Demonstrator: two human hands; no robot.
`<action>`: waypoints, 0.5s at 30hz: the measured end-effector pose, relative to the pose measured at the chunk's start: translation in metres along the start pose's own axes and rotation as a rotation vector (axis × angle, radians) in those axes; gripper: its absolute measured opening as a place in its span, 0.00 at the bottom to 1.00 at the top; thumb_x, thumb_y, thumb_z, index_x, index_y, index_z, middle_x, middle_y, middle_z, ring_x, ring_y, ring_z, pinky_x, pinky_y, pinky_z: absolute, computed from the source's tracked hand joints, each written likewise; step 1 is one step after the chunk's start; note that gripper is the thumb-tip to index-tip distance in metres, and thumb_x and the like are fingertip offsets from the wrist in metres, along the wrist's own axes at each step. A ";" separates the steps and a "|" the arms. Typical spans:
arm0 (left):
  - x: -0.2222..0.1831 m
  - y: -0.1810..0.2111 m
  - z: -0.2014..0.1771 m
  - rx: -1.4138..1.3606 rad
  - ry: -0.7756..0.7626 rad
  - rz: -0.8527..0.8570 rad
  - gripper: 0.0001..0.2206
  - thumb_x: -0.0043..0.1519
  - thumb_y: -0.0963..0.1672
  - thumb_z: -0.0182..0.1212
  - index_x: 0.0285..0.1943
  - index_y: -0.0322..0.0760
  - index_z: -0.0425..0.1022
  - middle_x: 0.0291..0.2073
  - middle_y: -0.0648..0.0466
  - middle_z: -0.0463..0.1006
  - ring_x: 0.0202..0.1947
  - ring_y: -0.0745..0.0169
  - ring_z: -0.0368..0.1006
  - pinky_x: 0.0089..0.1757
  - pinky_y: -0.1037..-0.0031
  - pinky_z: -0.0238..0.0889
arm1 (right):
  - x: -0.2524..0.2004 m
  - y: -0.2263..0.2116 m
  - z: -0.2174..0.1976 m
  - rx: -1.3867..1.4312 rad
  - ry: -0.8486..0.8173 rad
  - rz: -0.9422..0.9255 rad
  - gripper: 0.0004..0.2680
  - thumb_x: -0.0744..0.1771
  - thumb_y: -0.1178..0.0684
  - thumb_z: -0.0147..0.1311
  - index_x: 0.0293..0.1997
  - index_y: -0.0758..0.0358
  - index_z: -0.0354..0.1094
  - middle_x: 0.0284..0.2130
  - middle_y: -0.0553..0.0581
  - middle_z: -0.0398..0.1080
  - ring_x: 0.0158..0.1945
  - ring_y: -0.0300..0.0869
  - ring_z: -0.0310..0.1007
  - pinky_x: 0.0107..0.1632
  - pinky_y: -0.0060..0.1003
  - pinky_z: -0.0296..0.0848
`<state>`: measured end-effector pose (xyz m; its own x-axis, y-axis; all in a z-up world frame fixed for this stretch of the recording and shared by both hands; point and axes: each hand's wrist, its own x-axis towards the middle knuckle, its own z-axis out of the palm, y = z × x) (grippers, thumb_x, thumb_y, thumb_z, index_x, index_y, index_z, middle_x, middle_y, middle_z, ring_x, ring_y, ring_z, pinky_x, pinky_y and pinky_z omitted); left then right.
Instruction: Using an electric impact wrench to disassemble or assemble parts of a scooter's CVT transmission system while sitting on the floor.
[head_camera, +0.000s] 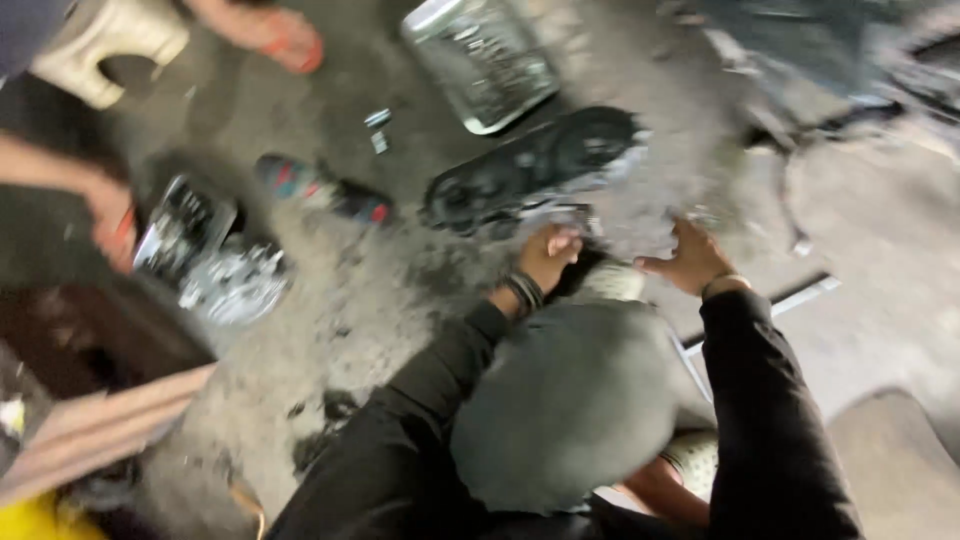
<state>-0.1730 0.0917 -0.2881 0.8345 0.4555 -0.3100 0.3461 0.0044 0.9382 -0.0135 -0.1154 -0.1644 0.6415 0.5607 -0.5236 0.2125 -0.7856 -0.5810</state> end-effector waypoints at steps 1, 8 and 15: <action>-0.018 -0.006 -0.020 -0.013 0.033 -0.016 0.15 0.65 0.50 0.64 0.56 0.42 0.76 0.35 0.51 0.83 0.43 0.59 0.79 0.53 0.64 0.69 | 0.006 -0.014 0.013 -0.019 -0.030 -0.017 0.40 0.59 0.39 0.67 0.74 0.71 0.49 0.62 0.76 0.61 0.58 0.65 0.71 0.61 0.57 0.71; -0.088 0.038 -0.116 0.146 0.443 0.081 0.12 0.65 0.45 0.60 0.51 0.32 0.68 0.38 0.49 0.71 0.43 0.52 0.74 0.45 0.60 0.70 | 0.041 -0.053 0.077 -0.027 -0.099 -0.049 0.20 0.63 0.41 0.60 0.56 0.54 0.57 0.59 0.64 0.67 0.60 0.58 0.70 0.59 0.52 0.71; -0.012 0.020 -0.239 0.200 1.434 0.144 0.49 0.47 0.38 0.78 0.75 0.21 0.45 0.65 0.24 0.55 0.69 0.24 0.52 0.68 0.46 0.45 | 0.045 -0.079 0.068 0.340 -0.094 -0.001 0.25 0.66 0.48 0.64 0.70 0.65 0.58 0.48 0.67 0.74 0.49 0.51 0.75 0.45 0.46 0.76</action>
<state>-0.2786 0.2990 -0.2290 -0.2283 0.9220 0.3126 0.4507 -0.1845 0.8734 -0.0519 -0.0105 -0.1844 0.5671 0.5958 -0.5687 -0.0542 -0.6620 -0.7476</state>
